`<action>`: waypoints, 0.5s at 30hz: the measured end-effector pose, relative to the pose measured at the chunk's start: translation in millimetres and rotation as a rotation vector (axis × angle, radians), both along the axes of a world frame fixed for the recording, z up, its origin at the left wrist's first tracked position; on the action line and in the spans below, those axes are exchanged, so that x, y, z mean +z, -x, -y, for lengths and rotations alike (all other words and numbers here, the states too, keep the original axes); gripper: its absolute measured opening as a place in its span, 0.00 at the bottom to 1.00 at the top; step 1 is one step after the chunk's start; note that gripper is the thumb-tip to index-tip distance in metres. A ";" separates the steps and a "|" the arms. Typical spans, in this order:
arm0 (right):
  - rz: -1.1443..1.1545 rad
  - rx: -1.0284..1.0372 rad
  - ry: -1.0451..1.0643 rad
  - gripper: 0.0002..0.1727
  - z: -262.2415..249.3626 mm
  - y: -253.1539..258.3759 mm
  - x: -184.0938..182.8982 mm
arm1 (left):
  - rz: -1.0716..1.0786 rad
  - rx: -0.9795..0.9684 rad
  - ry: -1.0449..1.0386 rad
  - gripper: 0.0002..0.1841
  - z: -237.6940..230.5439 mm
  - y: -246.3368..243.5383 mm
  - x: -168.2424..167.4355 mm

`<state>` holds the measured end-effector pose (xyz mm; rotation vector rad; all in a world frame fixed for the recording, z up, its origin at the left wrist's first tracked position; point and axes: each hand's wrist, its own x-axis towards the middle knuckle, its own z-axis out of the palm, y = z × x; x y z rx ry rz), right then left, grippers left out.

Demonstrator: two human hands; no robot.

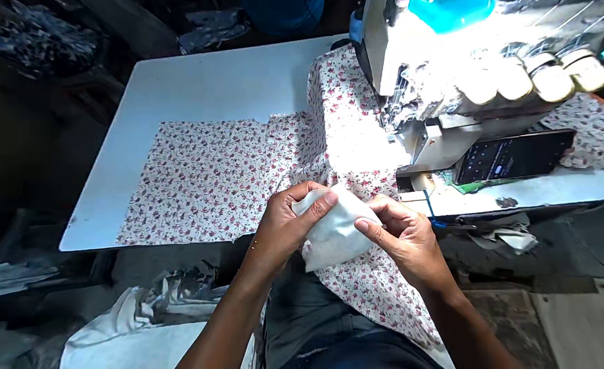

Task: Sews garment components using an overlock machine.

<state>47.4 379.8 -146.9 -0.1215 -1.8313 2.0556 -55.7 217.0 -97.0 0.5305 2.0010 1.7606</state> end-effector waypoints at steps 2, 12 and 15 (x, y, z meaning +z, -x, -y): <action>-0.005 -0.021 -0.040 0.04 3.7 -1.6 -2.3 | -0.169 -0.006 0.054 0.04 3.0 4.0 -3.2; -0.084 -0.482 -0.252 0.07 1.4 6.1 -27.7 | -1.263 -0.420 0.195 0.10 -64.0 71.3 29.9; -0.041 -0.544 -0.257 0.07 -13.5 16.3 -38.9 | -1.164 -0.465 0.129 0.06 -89.3 91.0 11.0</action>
